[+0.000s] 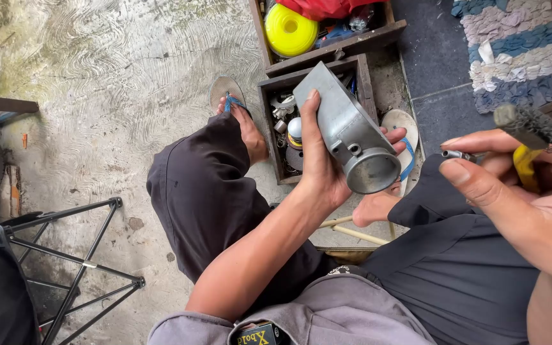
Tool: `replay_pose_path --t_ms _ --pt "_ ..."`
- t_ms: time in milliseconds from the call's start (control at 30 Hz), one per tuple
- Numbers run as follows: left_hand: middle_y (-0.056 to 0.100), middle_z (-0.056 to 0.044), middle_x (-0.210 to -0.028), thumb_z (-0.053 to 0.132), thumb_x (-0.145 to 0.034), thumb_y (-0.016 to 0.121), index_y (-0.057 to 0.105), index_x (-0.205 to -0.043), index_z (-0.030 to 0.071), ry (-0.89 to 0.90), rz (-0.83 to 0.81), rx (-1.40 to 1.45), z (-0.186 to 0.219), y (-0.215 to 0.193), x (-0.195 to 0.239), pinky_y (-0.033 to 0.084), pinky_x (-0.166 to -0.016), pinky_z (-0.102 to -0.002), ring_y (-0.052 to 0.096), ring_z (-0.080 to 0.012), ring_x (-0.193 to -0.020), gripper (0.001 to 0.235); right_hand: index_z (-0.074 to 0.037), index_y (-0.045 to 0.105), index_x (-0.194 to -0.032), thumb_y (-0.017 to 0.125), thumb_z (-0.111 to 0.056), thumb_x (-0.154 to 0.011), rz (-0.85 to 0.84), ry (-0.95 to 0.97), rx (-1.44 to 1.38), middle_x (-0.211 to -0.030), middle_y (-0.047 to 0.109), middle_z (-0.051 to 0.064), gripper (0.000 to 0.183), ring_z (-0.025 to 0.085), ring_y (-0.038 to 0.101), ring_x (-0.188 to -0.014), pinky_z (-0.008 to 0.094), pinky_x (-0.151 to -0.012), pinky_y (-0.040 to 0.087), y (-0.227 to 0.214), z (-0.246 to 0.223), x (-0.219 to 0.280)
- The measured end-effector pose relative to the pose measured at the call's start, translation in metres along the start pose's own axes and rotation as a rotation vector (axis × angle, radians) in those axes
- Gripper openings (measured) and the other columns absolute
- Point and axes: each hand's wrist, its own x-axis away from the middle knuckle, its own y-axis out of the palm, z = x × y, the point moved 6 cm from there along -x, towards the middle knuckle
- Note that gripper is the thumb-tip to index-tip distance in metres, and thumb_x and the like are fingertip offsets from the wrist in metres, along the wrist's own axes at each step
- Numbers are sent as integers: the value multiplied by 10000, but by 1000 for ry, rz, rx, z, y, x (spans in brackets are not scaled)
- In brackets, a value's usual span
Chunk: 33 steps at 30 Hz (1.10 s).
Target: Cleaning a metal engine component using a wire brush and a manual scraping tool to remove dirt and grime.
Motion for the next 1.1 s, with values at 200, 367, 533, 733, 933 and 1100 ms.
replay_pose_path --t_ms 200,367,533,733,933,1100 --pt "635 -163 -842 752 -729 657 546 -1021 58 107 89 -100 5 -3 -9 620 -727 -512 735 -389 -819 762 3 734 -1176 764 -89 -992 5 -24 -2 -630 464 49 208 91 402 -580 221 -587 311 -4 -2 0" --pt "694 -51 -931 625 -725 693 639 -1124 133 212 212 -188 14 -9 -28 593 -732 -388 698 -254 -794 636 -25 743 -1179 780 -133 -1001 41 -5 14 -660 482 39 211 83 417 -607 208 -591 302 -10 0 0" --pt "643 -171 -1284 594 -521 677 402 -1406 -47 335 600 -584 36 -53 -59 563 -892 -378 673 -256 -1066 1127 -23 745 -1203 775 -132 -1028 50 -19 36 -684 478 40 208 90 391 -590 235 -586 313 -14 -2 2" --pt "464 -222 -1517 664 -686 720 109 -1581 -50 281 774 -1346 34 -137 -118 463 -1110 -501 506 -390 -1370 1298 -42 749 -1177 789 -72 -962 126 -56 -71 -745 562 27 221 61 491 -684 180 -665 402 -20 -8 4" --pt "429 -298 -1442 600 -773 828 299 -1437 -35 258 822 -1647 2 -193 -178 487 -1000 -579 527 -481 -1265 1059 -47 813 -1046 827 -121 -851 126 -42 99 -676 689 41 210 84 507 -537 216 -528 422 -28 -21 1" --pt "456 -300 -1384 630 -785 839 259 -1497 -39 266 878 -1818 -10 -202 -196 490 -996 -542 447 -449 -1287 1136 -63 857 -1020 854 -128 -791 144 45 46 -607 574 -5 238 53 392 -581 192 -515 354 -28 -11 4"
